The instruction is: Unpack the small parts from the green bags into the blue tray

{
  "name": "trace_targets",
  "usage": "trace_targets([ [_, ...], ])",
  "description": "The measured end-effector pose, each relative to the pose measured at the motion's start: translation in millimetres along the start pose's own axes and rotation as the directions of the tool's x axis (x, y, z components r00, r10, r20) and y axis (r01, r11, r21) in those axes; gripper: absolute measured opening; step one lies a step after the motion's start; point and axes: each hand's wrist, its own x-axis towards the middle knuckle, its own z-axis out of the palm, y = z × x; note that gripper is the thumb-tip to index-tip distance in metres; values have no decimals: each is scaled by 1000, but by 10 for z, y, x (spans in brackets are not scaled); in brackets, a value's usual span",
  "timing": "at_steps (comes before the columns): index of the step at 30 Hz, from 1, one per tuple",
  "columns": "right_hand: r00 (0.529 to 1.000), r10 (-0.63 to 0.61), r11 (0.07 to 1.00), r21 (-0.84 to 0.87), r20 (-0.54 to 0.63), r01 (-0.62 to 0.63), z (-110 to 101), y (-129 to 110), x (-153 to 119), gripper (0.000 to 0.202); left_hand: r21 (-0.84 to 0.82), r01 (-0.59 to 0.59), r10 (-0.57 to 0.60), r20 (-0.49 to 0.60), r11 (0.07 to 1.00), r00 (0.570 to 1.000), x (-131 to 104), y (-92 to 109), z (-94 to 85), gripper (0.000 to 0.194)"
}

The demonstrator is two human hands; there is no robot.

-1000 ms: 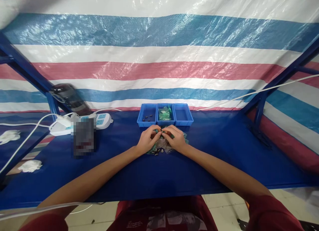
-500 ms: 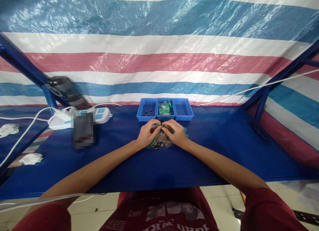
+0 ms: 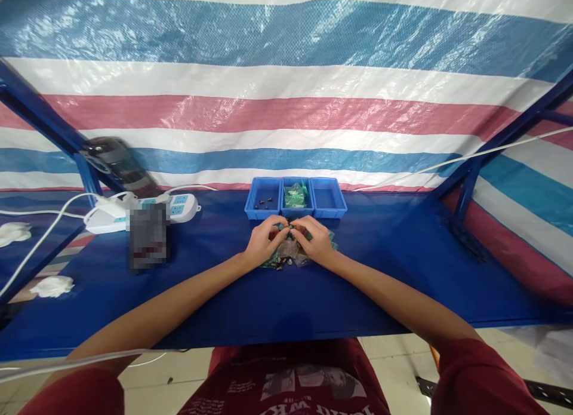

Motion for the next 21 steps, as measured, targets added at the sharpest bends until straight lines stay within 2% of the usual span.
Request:
trace_targets([
  [10, 1000, 13, 1000, -2, 25, -13, 17, 10, 0, 21, -24, 12, -12, 7, 1000, 1000, -30, -62, -6, 15],
  [21, 999, 17, 1000, 2, 35, -17, 11, 2, 3, 22, -29, -7, 8, 6, 1000, 1000, -27, -42, -4, 16],
])
